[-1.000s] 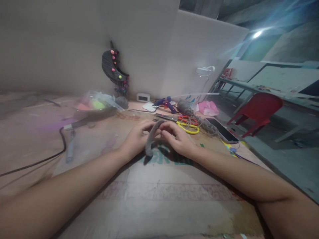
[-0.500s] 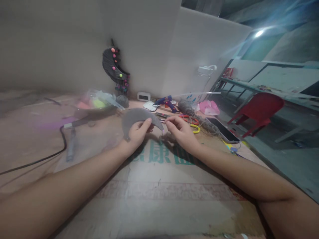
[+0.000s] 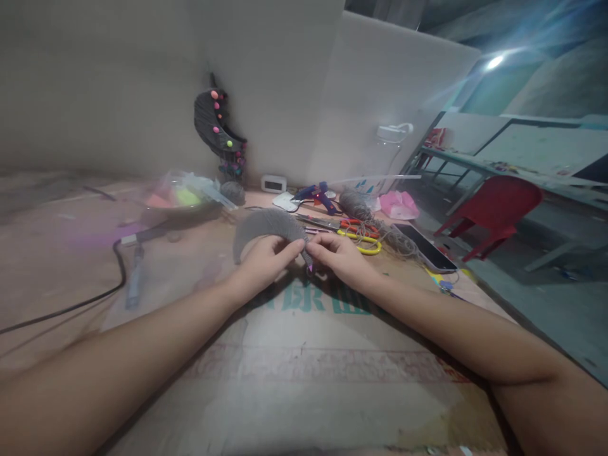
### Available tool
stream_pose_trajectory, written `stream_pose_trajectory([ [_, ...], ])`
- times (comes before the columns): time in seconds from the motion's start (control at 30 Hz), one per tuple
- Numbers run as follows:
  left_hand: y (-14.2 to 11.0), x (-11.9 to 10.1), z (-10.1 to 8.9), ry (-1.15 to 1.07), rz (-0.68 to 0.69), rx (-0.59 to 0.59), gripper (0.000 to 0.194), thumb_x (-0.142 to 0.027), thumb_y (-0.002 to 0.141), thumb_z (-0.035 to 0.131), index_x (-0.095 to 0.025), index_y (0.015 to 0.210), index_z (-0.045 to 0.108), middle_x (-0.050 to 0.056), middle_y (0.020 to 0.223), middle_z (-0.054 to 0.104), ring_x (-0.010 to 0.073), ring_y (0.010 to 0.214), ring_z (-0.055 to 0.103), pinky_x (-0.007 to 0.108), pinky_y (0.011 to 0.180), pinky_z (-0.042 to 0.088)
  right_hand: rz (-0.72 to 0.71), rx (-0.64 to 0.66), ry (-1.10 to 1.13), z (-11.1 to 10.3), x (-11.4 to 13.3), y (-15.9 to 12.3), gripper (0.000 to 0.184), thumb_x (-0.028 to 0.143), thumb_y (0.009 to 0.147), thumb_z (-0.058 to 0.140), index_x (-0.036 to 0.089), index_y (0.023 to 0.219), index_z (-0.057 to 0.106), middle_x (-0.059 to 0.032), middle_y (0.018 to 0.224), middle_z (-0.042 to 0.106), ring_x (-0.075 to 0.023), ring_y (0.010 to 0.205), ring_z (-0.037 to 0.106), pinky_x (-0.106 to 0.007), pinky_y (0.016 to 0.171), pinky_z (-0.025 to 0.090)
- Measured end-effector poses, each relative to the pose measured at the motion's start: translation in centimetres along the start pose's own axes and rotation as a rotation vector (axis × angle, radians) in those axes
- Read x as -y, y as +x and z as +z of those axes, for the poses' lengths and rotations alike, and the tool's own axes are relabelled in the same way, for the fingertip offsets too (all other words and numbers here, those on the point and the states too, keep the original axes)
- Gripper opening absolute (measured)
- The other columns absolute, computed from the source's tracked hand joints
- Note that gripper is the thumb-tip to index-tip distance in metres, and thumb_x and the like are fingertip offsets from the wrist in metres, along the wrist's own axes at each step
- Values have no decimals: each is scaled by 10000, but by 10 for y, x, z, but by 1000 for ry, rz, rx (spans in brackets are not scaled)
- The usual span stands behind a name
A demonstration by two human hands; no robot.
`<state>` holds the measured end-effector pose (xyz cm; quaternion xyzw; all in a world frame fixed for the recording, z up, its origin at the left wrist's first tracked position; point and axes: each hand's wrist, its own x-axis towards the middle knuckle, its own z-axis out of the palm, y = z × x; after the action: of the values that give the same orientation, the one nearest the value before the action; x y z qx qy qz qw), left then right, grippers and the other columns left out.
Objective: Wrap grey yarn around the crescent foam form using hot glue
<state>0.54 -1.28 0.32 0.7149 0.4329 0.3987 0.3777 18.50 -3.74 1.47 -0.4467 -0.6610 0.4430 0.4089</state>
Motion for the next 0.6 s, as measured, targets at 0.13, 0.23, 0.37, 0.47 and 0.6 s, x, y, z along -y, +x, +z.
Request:
stream_pose_trajectory([
  [0.13, 2, 3, -1, 112, 18, 4, 470, -569, 840, 516, -177, 624, 661, 43, 626, 690, 191, 614, 622, 277, 578, 403, 6, -13, -55, -3, -3, 2, 374, 543, 824, 588, 184, 723, 560, 50, 548, 521, -75, 443, 425, -206, 435, 335],
  [0.23, 6, 10, -2, 104, 4, -73, 509, -610, 844, 484, -181, 604, 616, 37, 581, 653, 182, 577, 593, 277, 546, 380, -24, -86, -120, -12, -4, 11, 344, 508, 853, 551, 173, 787, 600, 57, 554, 480, -77, 466, 410, -207, 458, 324],
  [0.37, 8, 14, -1, 93, -26, -67, 512, -626, 840, 469, -190, 596, 578, 29, 579, 649, 181, 591, 586, 274, 557, 374, -90, -254, -200, -38, -8, 29, 269, 428, 801, 599, 160, 808, 627, 40, 633, 533, -77, 524, 429, -211, 516, 342],
  [0.47, 8, 12, 0, 147, -38, -89, 503, -616, 833, 477, -187, 585, 564, 26, 584, 637, 175, 593, 566, 274, 561, 350, -64, -355, -322, -61, -14, 40, 258, 387, 757, 610, 161, 873, 649, 18, 700, 613, -95, 570, 491, -216, 548, 381],
  [0.6, 7, 12, 1, 196, -32, -117, 497, -602, 832, 472, -187, 571, 556, 22, 558, 598, 171, 585, 547, 272, 545, 315, -38, -403, -520, -84, -18, 49, 312, 424, 819, 541, 145, 825, 681, -9, 684, 648, -133, 614, 552, -251, 623, 440],
])
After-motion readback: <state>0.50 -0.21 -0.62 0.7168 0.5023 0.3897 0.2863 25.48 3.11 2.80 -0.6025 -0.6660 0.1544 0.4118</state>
